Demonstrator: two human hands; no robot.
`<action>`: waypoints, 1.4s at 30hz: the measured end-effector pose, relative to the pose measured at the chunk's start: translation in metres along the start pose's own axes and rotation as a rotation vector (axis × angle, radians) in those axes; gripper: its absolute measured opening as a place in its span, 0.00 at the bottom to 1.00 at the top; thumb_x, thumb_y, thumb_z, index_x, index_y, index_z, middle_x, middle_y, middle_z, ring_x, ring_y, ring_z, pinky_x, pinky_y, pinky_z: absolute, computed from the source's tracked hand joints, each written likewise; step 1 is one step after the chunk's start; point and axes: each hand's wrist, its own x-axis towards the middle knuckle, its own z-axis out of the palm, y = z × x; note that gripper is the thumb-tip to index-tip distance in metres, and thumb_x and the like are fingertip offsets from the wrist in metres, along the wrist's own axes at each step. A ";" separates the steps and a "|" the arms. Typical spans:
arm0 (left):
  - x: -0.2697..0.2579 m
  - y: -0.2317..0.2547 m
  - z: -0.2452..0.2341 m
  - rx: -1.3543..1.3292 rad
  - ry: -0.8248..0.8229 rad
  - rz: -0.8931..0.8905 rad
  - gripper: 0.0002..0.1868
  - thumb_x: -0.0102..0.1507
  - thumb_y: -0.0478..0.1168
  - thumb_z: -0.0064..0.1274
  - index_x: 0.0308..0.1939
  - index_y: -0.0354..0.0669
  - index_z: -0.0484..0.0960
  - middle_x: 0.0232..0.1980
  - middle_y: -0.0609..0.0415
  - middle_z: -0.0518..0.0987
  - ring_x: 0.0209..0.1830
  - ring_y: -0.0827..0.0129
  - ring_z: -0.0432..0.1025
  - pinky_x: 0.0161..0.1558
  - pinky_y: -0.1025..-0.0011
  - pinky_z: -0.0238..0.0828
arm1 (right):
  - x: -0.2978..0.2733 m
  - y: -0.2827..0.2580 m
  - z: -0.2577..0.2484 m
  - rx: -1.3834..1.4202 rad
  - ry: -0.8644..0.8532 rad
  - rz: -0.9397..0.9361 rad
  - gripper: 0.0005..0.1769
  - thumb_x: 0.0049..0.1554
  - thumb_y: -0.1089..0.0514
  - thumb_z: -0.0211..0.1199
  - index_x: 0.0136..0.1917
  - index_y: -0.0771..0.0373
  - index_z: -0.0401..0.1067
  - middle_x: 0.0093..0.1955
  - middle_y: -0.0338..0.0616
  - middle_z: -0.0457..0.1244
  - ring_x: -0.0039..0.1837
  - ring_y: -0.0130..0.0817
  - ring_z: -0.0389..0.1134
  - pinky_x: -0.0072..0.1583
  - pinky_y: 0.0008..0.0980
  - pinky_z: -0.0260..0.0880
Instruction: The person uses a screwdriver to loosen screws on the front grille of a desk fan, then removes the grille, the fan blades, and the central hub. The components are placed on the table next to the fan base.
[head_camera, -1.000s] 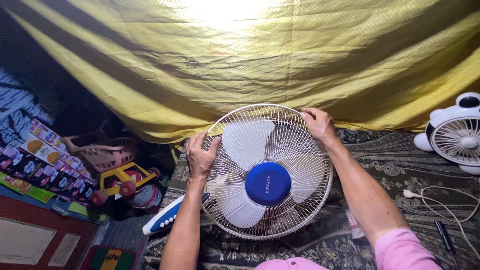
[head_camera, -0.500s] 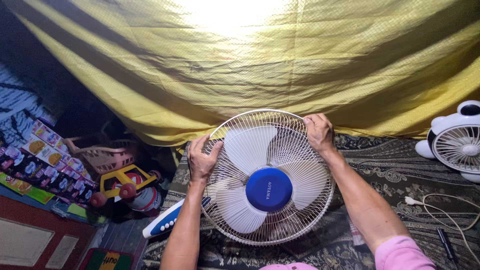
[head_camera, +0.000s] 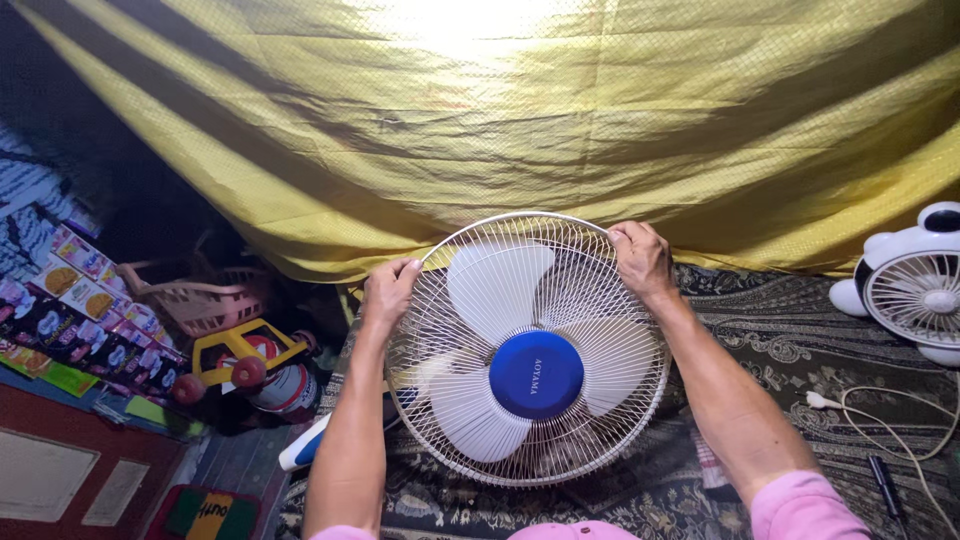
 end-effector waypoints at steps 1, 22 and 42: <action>0.002 -0.003 0.004 0.035 0.060 0.112 0.19 0.66 0.51 0.52 0.47 0.40 0.87 0.39 0.45 0.84 0.39 0.61 0.76 0.46 0.64 0.71 | 0.000 0.000 0.000 -0.003 0.003 -0.003 0.12 0.65 0.56 0.56 0.48 0.64 0.77 0.42 0.51 0.68 0.45 0.42 0.69 0.46 0.42 0.71; -0.025 0.005 0.017 0.042 0.197 0.387 0.15 0.70 0.45 0.48 0.46 0.38 0.84 0.43 0.50 0.77 0.43 0.62 0.72 0.48 0.64 0.71 | 0.004 -0.017 -0.016 0.205 -0.193 0.338 0.16 0.65 0.50 0.58 0.53 0.62 0.78 0.42 0.47 0.68 0.40 0.34 0.65 0.40 0.35 0.65; -0.135 -0.032 0.024 0.088 0.254 0.063 0.39 0.71 0.58 0.41 0.73 0.27 0.60 0.76 0.29 0.61 0.77 0.42 0.55 0.74 0.54 0.49 | -0.118 0.032 -0.014 0.325 -0.027 0.368 0.42 0.66 0.38 0.54 0.80 0.70 0.50 0.76 0.72 0.51 0.75 0.57 0.58 0.70 0.53 0.63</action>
